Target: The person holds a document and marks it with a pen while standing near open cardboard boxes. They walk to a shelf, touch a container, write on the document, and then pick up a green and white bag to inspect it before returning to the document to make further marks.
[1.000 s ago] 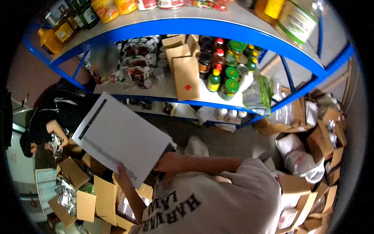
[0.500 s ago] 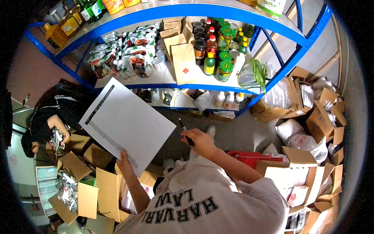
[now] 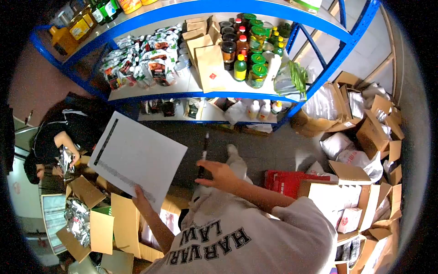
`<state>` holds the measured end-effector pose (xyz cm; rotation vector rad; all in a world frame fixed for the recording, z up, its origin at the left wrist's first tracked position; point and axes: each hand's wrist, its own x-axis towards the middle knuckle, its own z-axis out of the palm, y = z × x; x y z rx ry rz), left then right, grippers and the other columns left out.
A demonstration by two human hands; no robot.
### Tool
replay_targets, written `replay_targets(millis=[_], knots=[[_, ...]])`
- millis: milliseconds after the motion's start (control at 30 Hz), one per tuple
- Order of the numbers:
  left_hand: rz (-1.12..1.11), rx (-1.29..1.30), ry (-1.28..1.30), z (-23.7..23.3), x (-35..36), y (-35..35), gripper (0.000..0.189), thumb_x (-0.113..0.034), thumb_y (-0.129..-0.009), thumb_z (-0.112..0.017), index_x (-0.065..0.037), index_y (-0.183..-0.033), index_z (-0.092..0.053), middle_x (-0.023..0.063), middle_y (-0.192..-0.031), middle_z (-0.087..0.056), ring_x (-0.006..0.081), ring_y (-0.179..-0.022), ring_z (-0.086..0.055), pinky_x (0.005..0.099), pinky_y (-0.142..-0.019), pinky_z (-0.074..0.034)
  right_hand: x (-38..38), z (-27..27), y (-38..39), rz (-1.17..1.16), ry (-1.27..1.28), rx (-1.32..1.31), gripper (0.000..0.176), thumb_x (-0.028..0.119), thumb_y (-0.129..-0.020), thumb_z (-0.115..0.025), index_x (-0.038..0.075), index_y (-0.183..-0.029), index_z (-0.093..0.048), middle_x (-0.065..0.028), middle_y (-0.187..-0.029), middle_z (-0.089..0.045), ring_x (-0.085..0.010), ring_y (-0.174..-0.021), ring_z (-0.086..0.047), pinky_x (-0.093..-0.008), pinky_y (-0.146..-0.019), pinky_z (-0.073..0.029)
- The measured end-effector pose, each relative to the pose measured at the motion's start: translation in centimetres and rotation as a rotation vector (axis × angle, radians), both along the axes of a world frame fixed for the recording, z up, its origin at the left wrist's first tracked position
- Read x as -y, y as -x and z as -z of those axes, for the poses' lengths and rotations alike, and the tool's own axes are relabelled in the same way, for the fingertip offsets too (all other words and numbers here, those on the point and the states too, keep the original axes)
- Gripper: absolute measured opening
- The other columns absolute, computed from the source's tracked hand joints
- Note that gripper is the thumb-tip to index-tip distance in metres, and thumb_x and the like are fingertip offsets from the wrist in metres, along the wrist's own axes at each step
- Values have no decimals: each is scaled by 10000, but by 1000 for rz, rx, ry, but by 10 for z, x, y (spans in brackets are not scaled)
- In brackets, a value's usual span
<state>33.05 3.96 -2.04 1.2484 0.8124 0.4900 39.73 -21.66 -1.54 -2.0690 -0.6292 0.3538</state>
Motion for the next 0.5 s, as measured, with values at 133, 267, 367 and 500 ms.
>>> replay_targets(millis=[133, 267, 367, 500], knots=[[53, 97, 12, 1, 9, 0, 420, -237, -830, -452, 65, -1112, -374, 145, -1051, -470, 223, -888, -493, 307, -741, -421, -13, 18, 4, -67, -5, 203, 484, 332, -722, -566, 72, -1093, -396, -135, -1049, -485, -297, -920, -493, -356, -776, -409], [99, -22, -10, -14, 23, -6, 389, -205, -839, -434, 68, -1110, -377, 138, -1050, -475, 213, -886, -497, 299, -747, -419, -10, 18, 5, -87, 10, 160, 408, 263, -714, -584, 84, -1049, -437, -107, -1008, -505, -280, -906, -493, -339, -751, -411], [128, 7, -23, -13, 26, -9, 380, -195, -839, -434, 71, -1105, -381, 136, -1043, -481, 210, -885, -497, 293, -750, -415, -5, 24, 6, -1, -60, 174, 351, 248, -752, -532, 46, -1028, -453, -141, -976, -506, -305, -866, -501, -363, -742, -415], [157, 36, -27, -9, 24, -14, 376, -193, -839, -435, 72, -1100, -385, 134, -1035, -485, 207, -880, -498, 293, -746, -416, 0, 25, 5, 163, -93, 154, 306, 220, -798, -464, 24, -1033, -457, -155, -893, -512, -312, -785, -511, -349, -708, -416]])
